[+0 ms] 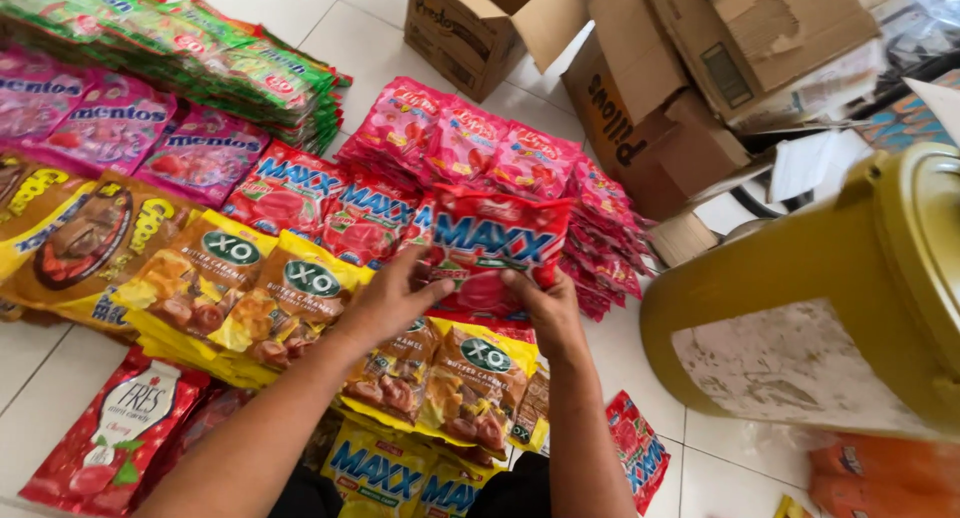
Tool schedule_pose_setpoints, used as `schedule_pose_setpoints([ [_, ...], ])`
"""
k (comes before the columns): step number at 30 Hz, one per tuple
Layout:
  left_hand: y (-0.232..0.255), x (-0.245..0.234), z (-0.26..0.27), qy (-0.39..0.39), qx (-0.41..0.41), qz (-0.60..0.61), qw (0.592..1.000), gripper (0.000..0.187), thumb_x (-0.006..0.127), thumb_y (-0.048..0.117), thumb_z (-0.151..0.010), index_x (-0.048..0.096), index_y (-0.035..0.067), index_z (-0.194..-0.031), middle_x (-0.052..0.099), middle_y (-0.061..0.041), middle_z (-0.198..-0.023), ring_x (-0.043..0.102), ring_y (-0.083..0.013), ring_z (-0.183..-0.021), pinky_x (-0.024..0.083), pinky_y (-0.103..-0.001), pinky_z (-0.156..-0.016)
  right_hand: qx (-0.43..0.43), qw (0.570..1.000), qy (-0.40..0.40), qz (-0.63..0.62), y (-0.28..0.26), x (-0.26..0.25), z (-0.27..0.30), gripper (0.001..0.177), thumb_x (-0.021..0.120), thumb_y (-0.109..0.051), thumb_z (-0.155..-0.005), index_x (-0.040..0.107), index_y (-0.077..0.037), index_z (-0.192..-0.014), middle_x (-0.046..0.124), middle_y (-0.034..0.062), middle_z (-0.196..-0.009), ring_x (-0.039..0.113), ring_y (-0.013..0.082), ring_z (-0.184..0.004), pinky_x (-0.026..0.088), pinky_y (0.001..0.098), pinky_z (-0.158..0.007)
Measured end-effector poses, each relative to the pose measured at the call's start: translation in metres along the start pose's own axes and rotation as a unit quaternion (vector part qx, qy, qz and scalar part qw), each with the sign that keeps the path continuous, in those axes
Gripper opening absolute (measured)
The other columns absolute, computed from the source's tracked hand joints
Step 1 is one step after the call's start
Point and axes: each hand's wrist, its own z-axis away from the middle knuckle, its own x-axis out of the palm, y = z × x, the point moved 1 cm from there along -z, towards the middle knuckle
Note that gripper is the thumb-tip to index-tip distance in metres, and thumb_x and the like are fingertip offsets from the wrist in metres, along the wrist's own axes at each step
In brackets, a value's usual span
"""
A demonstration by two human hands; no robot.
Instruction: The person sits on the floor and sorts various snack packages, including Mentos, MAXX, XO, and KOPIKO, into organized stacks. They pick up items from a scattered pile and place them into neat rows by type.
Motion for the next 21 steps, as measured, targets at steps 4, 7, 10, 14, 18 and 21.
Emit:
schedule_pose_setpoints([
  [4, -0.009, 0.008, 0.002, -0.047, -0.043, 0.002, 0.998, 0.080, 0.068, 0.055, -0.088, 0.046, 0.004, -0.146, 0.066, -0.022, -0.133, 0.069, -0.0315, -0.116, 0.054, -0.043, -0.096, 0.054, 0.997, 0.001, -0.055, 0.018, -0.009, -0.005, 0.023, 0.077, -0.010, -0.090, 0.069, -0.002, -0.110, 0.077, 0.0105, -0.093, 0.074, 0.0208, -0.078, 0.063, 0.0400, -0.071],
  [7, -0.015, 0.009, -0.002, -0.036, -0.043, -0.011, 0.998, 0.080, 0.066, 0.054, -0.090, 0.044, 0.002, -0.146, 0.063, -0.023, -0.135, 0.068, -0.0326, -0.117, 0.055, -0.043, -0.096, 0.086, 0.994, 0.000, -0.064, 0.011, 0.001, -0.007, 0.035, 0.075, -0.011, -0.090, 0.061, -0.002, -0.121, 0.075, 0.0117, -0.102, 0.075, 0.0208, -0.083, 0.064, 0.0386, -0.073],
  [10, -0.030, 0.008, -0.007, -0.012, -0.028, -0.048, 0.998, 0.077, 0.066, 0.053, -0.093, 0.044, 0.001, -0.146, 0.060, -0.024, -0.137, 0.065, -0.0346, -0.120, 0.052, -0.045, -0.098, 0.100, 0.993, -0.013, -0.062, 0.009, 0.009, -0.008, 0.056, 0.072, -0.008, -0.086, 0.048, -0.005, -0.136, 0.072, 0.0130, -0.114, 0.074, 0.0220, -0.093, 0.064, 0.0405, -0.079],
  [14, -0.036, -0.005, -0.015, 0.028, -0.002, -0.054, 0.998, 0.068, 0.065, 0.047, -0.095, 0.047, 0.004, -0.145, 0.061, -0.022, -0.137, 0.064, -0.0355, -0.119, 0.051, -0.046, -0.099, 0.120, 0.991, -0.053, -0.021, 0.020, 0.013, -0.018, 0.083, 0.065, -0.001, -0.078, 0.030, -0.010, -0.152, 0.067, 0.0125, -0.126, 0.069, 0.0259, -0.109, 0.057, 0.0450, -0.096],
  [18, -0.040, -0.020, -0.020, 0.066, 0.002, -0.053, 0.996, 0.060, 0.063, 0.042, -0.096, 0.051, 0.007, -0.143, 0.066, -0.019, -0.131, 0.068, -0.0322, -0.115, 0.053, -0.044, -0.098, 0.136, 0.984, -0.056, 0.098, 0.037, 0.022, -0.025, 0.087, 0.062, 0.001, -0.078, 0.024, -0.012, -0.156, 0.067, 0.0118, -0.129, 0.068, 0.0278, -0.115, 0.051, 0.0436, -0.106],
  [21, -0.053, -0.028, -0.026, 0.101, 0.008, -0.072, 0.992, 0.054, 0.063, 0.037, -0.097, 0.053, 0.007, -0.141, 0.067, -0.018, -0.128, 0.068, -0.0315, -0.113, 0.053, -0.044, -0.097, 0.137, 0.983, -0.070, 0.096, 0.048, 0.036, -0.031, 0.079, 0.067, -0.003, -0.079, 0.033, -0.009, -0.150, 0.072, 0.0175, -0.120, 0.071, 0.0257, -0.108, 0.054, 0.0403, -0.100],
])
